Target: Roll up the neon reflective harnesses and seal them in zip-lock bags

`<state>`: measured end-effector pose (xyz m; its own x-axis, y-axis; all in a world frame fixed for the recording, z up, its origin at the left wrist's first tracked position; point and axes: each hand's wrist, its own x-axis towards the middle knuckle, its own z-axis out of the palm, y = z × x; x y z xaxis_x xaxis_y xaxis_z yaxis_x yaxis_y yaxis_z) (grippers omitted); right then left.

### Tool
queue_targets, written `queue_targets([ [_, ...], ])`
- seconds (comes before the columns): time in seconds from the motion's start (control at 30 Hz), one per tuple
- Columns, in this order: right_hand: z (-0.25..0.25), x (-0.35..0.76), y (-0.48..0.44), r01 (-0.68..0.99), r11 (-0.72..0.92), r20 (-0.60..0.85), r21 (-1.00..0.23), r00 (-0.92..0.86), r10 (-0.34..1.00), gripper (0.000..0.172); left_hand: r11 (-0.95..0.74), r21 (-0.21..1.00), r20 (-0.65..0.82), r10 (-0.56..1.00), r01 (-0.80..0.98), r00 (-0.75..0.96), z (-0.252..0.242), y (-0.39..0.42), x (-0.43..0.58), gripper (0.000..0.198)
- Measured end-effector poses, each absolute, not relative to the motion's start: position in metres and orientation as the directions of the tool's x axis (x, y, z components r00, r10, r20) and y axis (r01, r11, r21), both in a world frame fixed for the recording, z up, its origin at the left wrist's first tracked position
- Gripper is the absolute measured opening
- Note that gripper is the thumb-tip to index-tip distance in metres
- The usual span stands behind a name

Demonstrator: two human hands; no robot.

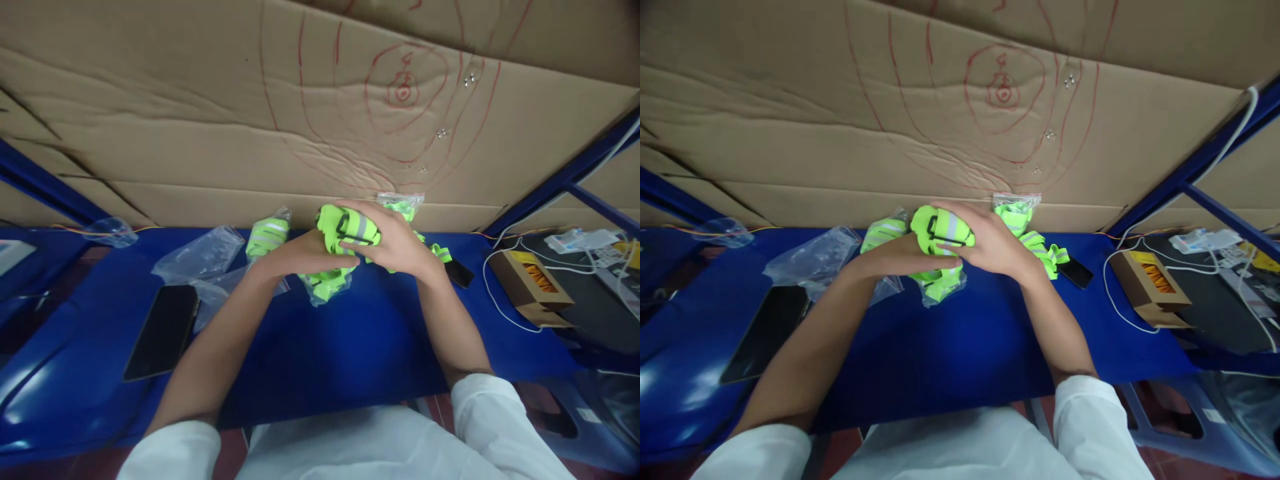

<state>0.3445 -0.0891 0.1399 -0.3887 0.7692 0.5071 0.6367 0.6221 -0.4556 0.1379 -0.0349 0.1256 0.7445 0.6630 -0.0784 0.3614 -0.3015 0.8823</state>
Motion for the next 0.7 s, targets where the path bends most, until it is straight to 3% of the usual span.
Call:
queue_targets([
  [0.1, 0.142, 0.348, -0.090, 0.664, 0.539, 0.576, -0.518, -0.196, 0.794, 0.062, -0.089, 0.991, -0.022, 0.650, 0.104, 0.760, 0.119, -0.033, 0.150, 0.067],
  [0.23, 0.145, 0.356, -0.089, 0.619, 0.486, 0.610, -0.617, -0.015, 0.792, 0.057, 0.125, 0.990, -0.004, 0.511, -0.069, 0.860, 0.117, -0.036, 0.157, 0.079],
  [0.4, 0.151, 0.368, -0.086, 0.619, 0.466, 0.672, -0.632, 0.139, 0.727, 0.049, -0.051, 0.997, 0.070, 0.565, -0.050, 0.822, 0.128, -0.040, 0.147, 0.085],
  [0.53, 0.154, 0.381, -0.086, 0.652, 0.430, 0.715, -0.624, 0.256, 0.650, 0.051, -0.330, 0.937, 0.111, 0.592, 0.114, 0.798, 0.137, -0.039, 0.139, 0.048],
  [0.7, 0.155, 0.388, -0.087, 0.475, 0.456, 0.608, -0.753, 0.237, 0.758, 0.045, -0.355, 0.924, 0.057, 0.502, 0.146, 0.863, 0.136, -0.028, 0.132, 0.060],
])
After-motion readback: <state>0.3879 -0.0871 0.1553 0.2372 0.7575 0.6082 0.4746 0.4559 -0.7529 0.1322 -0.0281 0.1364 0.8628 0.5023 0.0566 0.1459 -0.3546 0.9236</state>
